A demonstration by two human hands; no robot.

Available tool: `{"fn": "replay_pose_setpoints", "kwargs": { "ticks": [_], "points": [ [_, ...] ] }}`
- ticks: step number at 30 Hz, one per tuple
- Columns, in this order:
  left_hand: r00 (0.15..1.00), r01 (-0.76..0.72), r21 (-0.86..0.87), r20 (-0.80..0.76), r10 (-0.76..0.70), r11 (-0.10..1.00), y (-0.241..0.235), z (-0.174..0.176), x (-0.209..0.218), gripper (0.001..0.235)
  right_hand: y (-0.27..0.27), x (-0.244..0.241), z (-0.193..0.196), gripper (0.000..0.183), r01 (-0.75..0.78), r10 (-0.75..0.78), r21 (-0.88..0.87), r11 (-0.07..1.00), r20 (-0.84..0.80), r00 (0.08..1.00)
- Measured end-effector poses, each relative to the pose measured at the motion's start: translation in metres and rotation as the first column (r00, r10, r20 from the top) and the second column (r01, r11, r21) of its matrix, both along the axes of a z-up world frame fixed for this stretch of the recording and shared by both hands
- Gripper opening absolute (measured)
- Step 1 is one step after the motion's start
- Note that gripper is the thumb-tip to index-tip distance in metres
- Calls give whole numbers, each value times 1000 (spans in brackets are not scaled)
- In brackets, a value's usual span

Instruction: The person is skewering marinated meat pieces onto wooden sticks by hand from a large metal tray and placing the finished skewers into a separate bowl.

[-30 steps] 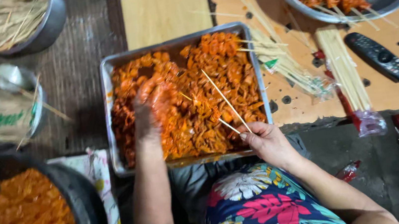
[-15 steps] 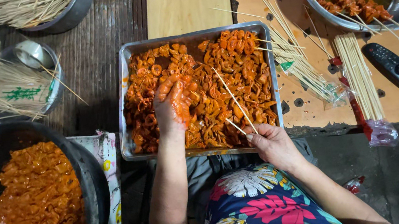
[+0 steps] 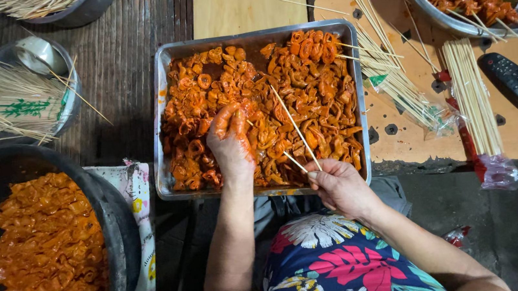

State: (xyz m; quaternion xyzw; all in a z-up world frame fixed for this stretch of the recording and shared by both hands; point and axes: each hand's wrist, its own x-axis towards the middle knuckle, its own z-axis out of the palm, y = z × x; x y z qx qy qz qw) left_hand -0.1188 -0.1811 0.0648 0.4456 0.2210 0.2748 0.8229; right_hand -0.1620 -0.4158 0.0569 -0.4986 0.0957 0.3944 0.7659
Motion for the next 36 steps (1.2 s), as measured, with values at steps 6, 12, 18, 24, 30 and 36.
{"fn": "replay_pose_setpoints", "kwargs": {
  "ticks": [6,12,18,24,30,36],
  "points": [
    [998,-59,18,2,59,998,-1,-23,4,18,20,1,2,14,45,-41,59,997,-54,998],
    [997,-56,244,73,40,968,14,-24,-2,19,33,11,0,12,13,-11,-42,999,45,999],
    [988,-101,770,4,153,630,8,-8,-25,26,19,19,-7,16,58,-48,-73,996,131,990],
    [961,244,-399,-23,-276,884,5,-77,-13,20,5,16,-18,16,104,-69,-204,973,170,983],
    [981,160,-245,-67,-182,956,9,-58,15,30,-1,7,-26,16,104,-69,-169,980,204,977],
    [975,221,-88,4,-222,971,10,-13,7,42,-2,7,-26,15,86,-31,-208,974,255,967]
  ]
}}
